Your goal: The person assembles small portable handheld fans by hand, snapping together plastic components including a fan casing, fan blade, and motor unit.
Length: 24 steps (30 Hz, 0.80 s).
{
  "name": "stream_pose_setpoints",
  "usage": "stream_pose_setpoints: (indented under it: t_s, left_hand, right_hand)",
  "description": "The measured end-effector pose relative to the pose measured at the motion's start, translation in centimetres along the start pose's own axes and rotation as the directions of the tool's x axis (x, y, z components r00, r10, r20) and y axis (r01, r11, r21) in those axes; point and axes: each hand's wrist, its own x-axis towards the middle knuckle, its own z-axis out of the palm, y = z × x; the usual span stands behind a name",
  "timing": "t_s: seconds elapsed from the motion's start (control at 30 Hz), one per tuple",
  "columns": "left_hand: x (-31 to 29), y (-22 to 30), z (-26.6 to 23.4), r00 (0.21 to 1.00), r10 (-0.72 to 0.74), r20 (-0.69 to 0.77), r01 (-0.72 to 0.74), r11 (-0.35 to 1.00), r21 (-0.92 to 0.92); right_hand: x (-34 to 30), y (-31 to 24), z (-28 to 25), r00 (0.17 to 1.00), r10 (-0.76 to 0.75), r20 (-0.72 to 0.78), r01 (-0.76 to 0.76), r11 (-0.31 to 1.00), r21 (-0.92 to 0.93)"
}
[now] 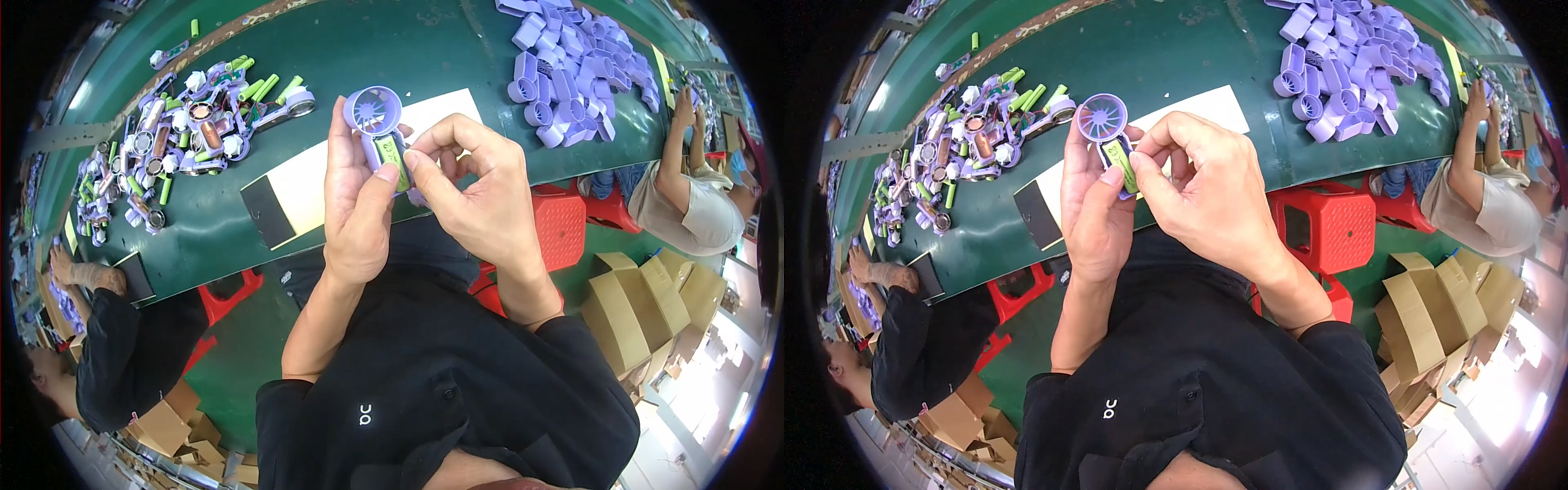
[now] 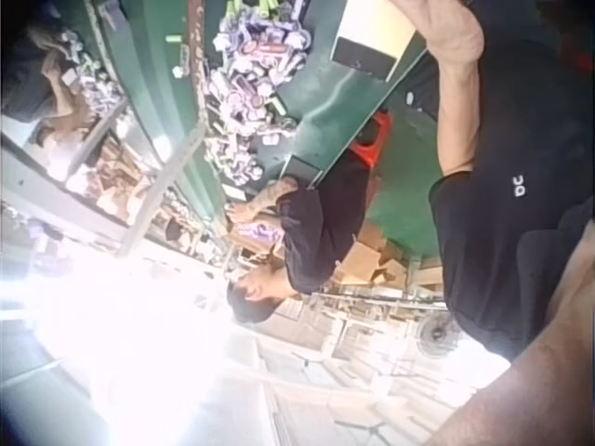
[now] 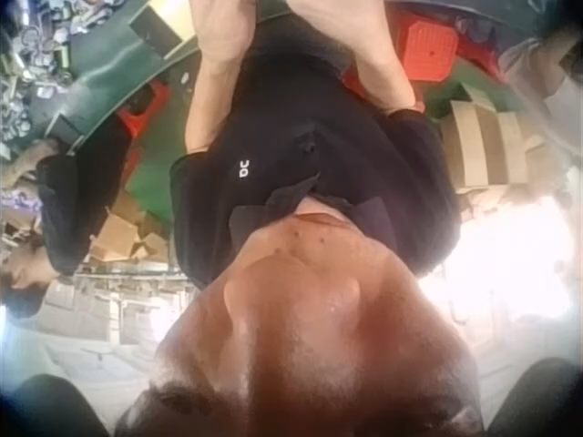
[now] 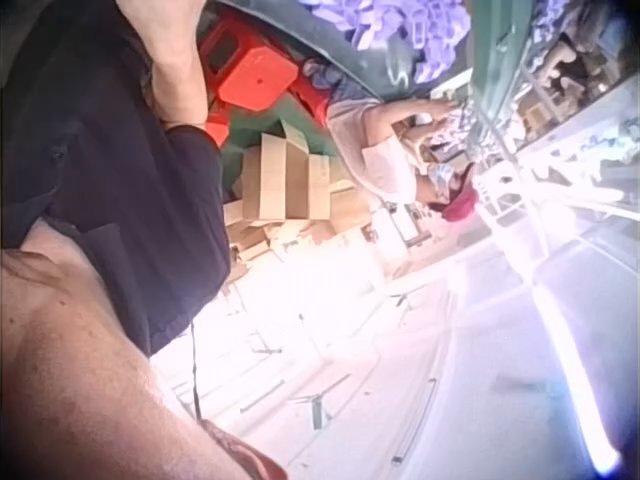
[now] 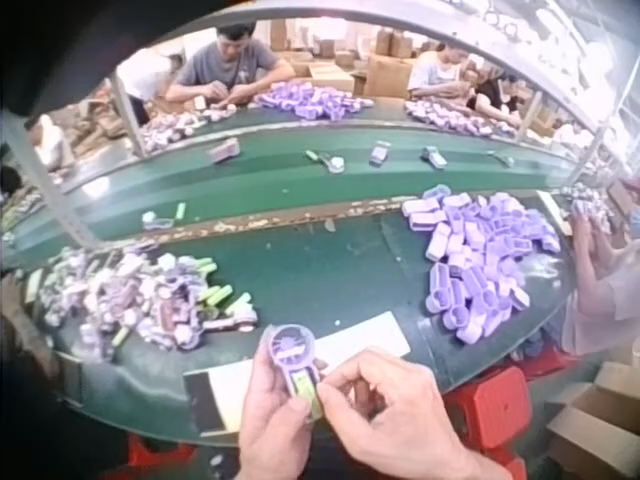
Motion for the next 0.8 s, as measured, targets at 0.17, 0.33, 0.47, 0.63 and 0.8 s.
stream_pose_setpoints:
  t_s: [0.17, 0.33, 0.47, 0.63, 0.8]
  left_hand:
    - [-0.29, -0.17, 0.22, 0.998, 0.062, 0.029, -0.064, 0.993, 0.094]
    - [-0.28, 0.09, 0.29, 0.996, 0.068, 0.066, -0.08, 0.974, 0.213]
    - [-0.23, -0.22, 0.22, 0.989, 0.127, 0.082, -0.146, 0.942, 0.301]
    - [-0.15, -0.47, 0.24, 0.981, 0.159, 0.109, -0.191, 0.877, 0.441]
    - [-0.18, -0.35, 0.18, 0.982, 0.138, 0.126, -0.183, 0.841, 0.509]
  right_hand:
    - [-0.22, -0.65, -0.2, 0.999, 0.034, 0.031, -0.033, 0.999, -0.017]
    - [-0.15, -0.59, -0.08, 1.0, 0.005, 0.015, -0.005, 1.0, -0.002]
    - [-0.1, -0.99, 0.02, 0.999, -0.036, 0.005, 0.036, 0.998, -0.046]
    - [0.04, -0.83, -0.07, 0.994, -0.109, -0.005, 0.108, 0.987, -0.117]
    - [0.01, -0.87, 0.01, 0.981, -0.193, 0.012, 0.188, 0.938, -0.291]
